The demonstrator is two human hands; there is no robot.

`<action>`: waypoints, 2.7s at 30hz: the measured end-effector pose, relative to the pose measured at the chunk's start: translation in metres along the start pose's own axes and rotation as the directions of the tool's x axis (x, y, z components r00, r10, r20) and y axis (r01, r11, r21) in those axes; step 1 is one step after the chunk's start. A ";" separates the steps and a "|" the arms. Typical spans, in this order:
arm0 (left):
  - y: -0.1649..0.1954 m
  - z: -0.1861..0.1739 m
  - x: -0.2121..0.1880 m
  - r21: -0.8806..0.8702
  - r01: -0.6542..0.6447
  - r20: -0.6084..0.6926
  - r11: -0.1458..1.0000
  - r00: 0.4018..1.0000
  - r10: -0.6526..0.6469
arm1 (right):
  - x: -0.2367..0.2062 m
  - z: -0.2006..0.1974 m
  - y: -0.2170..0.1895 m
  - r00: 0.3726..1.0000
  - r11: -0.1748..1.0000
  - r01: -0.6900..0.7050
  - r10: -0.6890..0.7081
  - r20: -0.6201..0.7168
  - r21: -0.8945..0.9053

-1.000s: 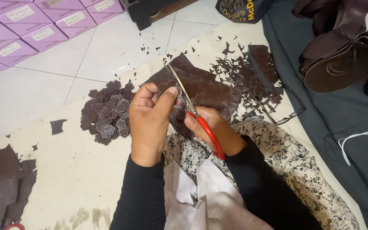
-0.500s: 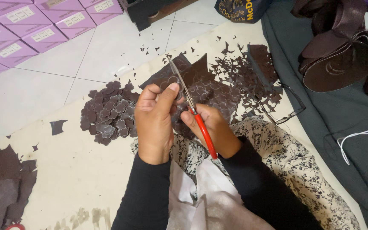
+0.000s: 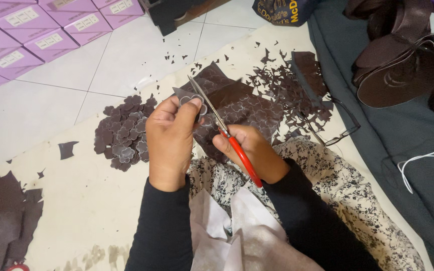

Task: The person uses red-handled scissors to cut flower-shaped pieces from a dark brown patterned sheet. The cut pieces are placed in a growing pile to the left while the remaining sheet is repositioned for continued cutting.

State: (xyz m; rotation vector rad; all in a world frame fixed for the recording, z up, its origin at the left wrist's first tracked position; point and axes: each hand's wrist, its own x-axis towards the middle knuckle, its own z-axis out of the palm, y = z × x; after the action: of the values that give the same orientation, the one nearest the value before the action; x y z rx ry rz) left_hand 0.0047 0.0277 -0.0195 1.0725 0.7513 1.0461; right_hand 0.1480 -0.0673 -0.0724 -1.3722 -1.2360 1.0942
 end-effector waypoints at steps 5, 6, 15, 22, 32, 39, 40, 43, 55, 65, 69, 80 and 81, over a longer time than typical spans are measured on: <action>0.004 -0.008 0.004 0.044 -0.009 0.047 0.999 0.999 0.007 | 0.000 -0.004 -0.004 0.997 0.996 -0.067 0.064 0.053 0.064; 0.005 -0.009 0.005 0.061 -0.016 0.061 0.998 0.998 0.012 | 0.000 -0.005 -0.005 0.996 0.997 -0.075 0.073 0.055 0.029; 0.008 -0.020 0.010 0.179 -0.055 0.095 0.982 0.995 0.038 | 0.001 -0.005 -0.009 0.988 0.989 -0.150 0.151 0.042 -0.008; -0.005 -0.018 0.009 0.300 0.000 0.148 0.954 0.988 -0.046 | 0.004 -0.005 0.004 1.000 0.995 -0.017 0.016 -0.007 -0.102; -0.019 -0.020 0.004 0.169 -0.001 0.123 0.986 0.992 -0.020 | 0.006 -0.009 -0.002 0.991 0.991 0.008 -0.025 -0.130 -0.131; -0.017 -0.026 0.000 0.081 0.010 0.049 0.997 0.999 -0.014 | 0.001 -0.003 -0.013 0.999 0.992 -0.003 0.007 0.033 -0.126; -0.016 -0.026 -0.001 0.103 0.008 0.051 0.995 0.999 -0.013 | 0.000 -0.003 -0.014 0.998 0.989 0.043 -0.037 0.045 -0.141; -0.008 -0.024 -0.003 0.138 -0.005 0.058 0.990 0.998 -0.003 | -0.002 -0.001 -0.018 0.989 0.976 0.140 -0.130 0.074 -0.168; 0.010 -0.023 -0.007 0.188 0.052 0.070 0.981 0.995 -0.066 | -0.005 -0.006 -0.032 0.982 0.993 -0.062 0.078 0.172 -0.096; 0.017 -0.018 -0.007 0.219 0.099 0.053 0.971 0.992 -0.113 | -0.005 -0.008 -0.029 0.983 0.996 -0.067 0.077 0.168 -0.066; 0.014 -0.018 -0.003 0.209 0.093 0.060 0.973 0.992 -0.108 | -0.001 -0.006 -0.023 0.987 0.996 -0.077 0.083 0.138 -0.048; 0.010 -0.012 0.046 0.242 0.063 0.140 0.968 0.985 -0.099 | 0.022 -0.025 -0.015 0.997 0.995 0.047 -0.041 0.070 -0.090; 0.009 -0.010 0.048 0.235 0.056 0.135 0.970 0.987 -0.090 | 0.024 -0.025 -0.015 0.998 0.989 0.062 -0.057 0.036 -0.133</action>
State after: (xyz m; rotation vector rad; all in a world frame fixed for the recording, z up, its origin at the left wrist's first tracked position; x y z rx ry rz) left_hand 0.0097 0.0770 -0.0142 1.2954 0.8020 0.8214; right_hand 0.1726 -0.0450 -0.0543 -1.4133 -1.3864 1.0109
